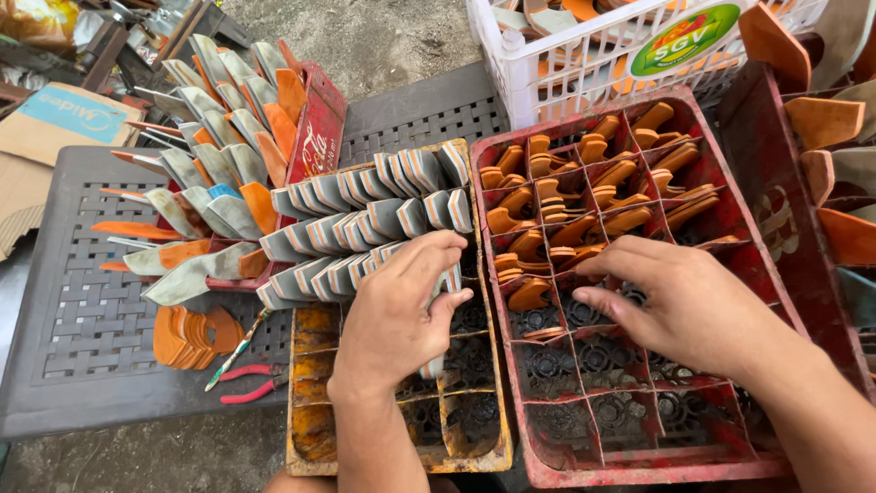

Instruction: The person repeatedly picks up grey brake lining pieces and orange backing plates from divided trays, aligns them, and presses them together by hand. The assembled units are placed back into the trays. The process is repeated continuously throughout the clip.

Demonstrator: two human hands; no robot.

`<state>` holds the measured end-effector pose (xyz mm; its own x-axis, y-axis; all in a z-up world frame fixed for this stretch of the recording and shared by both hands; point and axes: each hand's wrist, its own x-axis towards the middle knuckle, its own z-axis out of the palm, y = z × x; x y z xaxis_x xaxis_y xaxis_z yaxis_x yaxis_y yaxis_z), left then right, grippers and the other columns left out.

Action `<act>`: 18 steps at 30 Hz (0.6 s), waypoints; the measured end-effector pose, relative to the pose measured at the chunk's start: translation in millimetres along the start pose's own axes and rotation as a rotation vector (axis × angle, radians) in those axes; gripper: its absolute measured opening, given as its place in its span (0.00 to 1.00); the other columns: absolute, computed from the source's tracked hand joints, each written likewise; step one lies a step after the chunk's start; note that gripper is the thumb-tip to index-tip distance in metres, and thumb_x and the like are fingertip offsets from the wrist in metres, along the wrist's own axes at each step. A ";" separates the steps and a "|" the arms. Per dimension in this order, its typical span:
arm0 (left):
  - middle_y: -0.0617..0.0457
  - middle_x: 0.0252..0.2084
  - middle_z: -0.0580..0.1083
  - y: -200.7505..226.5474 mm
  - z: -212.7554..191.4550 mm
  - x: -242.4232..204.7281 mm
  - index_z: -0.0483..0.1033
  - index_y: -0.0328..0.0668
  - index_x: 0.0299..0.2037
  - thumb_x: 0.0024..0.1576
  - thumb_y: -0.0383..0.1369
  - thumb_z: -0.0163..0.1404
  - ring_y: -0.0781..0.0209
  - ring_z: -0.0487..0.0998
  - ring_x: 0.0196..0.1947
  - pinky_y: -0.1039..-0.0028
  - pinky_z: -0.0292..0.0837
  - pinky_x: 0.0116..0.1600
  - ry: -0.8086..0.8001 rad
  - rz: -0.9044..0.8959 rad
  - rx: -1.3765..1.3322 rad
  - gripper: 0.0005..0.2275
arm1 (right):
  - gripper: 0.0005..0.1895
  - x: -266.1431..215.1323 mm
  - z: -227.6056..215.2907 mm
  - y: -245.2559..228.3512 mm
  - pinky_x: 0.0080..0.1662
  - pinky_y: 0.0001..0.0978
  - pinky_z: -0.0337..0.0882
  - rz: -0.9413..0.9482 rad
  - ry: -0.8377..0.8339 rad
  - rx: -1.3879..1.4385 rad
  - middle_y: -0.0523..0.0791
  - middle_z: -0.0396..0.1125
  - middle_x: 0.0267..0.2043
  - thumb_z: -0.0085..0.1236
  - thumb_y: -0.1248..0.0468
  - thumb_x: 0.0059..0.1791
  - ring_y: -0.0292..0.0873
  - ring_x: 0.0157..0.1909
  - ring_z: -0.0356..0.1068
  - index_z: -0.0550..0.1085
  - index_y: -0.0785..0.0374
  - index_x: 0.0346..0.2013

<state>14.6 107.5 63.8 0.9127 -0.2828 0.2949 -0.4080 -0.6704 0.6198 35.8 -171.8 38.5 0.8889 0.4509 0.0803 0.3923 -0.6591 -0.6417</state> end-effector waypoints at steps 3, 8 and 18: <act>0.43 0.52 0.79 1.2 -14.5 -11.6 0.74 0.33 0.48 0.47 0.24 0.68 0.52 0.83 0.53 0.70 0.78 0.59 0.283 0.249 -0.015 0.20 | 0.15 1.1 3.7 -2.4 0.41 0.42 0.75 -0.034 -0.029 0.010 0.46 0.73 0.36 0.64 0.57 0.45 0.52 0.39 0.74 0.79 0.59 0.43; 0.43 0.53 0.78 3.2 -19.3 -28.0 0.74 0.34 0.51 0.52 0.30 0.68 0.52 0.82 0.52 0.67 0.80 0.63 0.562 0.284 -0.285 0.20 | 0.24 -1.0 5.0 -7.0 0.42 0.39 0.75 -0.085 0.056 0.141 0.47 0.73 0.45 0.67 0.59 0.41 0.49 0.40 0.76 0.75 0.62 0.50; 0.40 0.61 0.74 36.9 22.0 -0.8 0.71 0.39 0.61 0.55 0.45 0.67 0.49 0.81 0.58 0.70 0.80 0.63 0.093 0.435 -0.599 0.29 | 0.34 -25.4 20.5 2.5 0.51 0.35 0.77 -0.189 0.241 0.354 0.49 0.74 0.52 0.71 0.59 0.39 0.43 0.51 0.78 0.74 0.66 0.58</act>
<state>-0.7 67.9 70.4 0.6714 -0.3602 0.6477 -0.6984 -0.0151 0.7156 9.4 -172.6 19.2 0.8555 0.3630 0.3692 0.4854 -0.3142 -0.8159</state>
